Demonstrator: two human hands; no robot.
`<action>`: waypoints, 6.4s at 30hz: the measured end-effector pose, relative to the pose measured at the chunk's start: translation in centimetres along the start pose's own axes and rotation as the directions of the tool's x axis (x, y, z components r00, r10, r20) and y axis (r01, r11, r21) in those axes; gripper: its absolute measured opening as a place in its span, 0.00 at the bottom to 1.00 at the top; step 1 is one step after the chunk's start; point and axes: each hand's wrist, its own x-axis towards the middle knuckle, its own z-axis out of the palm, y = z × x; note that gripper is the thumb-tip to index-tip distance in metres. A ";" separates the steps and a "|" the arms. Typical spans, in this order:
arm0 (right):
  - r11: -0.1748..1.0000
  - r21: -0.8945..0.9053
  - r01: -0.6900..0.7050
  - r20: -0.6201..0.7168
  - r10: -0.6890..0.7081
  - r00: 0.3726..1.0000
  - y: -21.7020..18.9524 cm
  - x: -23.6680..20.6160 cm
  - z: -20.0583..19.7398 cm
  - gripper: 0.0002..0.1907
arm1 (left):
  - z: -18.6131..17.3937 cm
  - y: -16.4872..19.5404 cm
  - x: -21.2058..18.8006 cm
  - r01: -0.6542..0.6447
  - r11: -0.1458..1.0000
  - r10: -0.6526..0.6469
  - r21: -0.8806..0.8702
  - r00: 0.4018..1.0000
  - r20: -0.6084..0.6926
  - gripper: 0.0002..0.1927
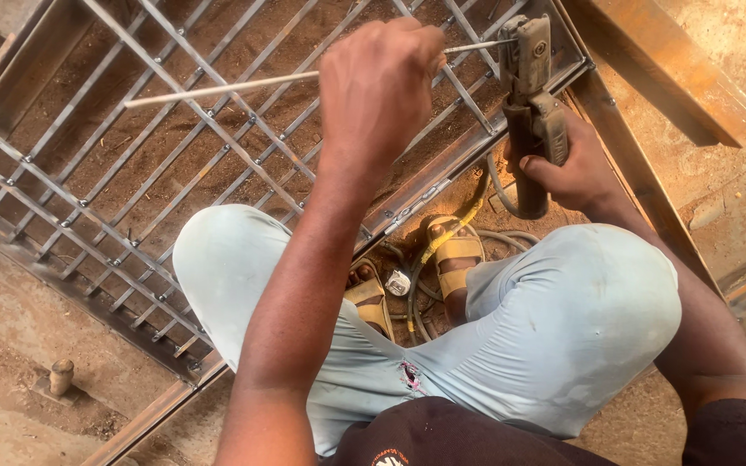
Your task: The person sits on the floor of a metal workshop and arc-welds the joints of steel grid panels using an electrode holder, producing sparks as they weld along the bars. They reposition along the panel and handle the welding cable and electrodes between welds.
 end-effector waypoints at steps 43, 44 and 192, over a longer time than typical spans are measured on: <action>0.949 -0.304 0.084 -0.058 -0.106 0.993 -0.1 0.9 -0.3 0.23 | 4.6 0.2 0.0 0.030 1.000 -0.030 -0.001 0.997 0.066 0.10; 0.957 -0.277 0.090 -0.054 -0.109 0.993 -0.1 1.0 -0.5 0.24 | 4.2 0.3 0.3 0.033 0.999 -0.033 -0.015 0.998 0.049 0.08; 0.191 -0.853 0.485 0.004 -0.928 0.373 -4.9 -1.2 -5.6 0.25 | -5.9 3.4 0.2 -0.241 0.933 0.229 -0.266 0.971 -0.074 0.06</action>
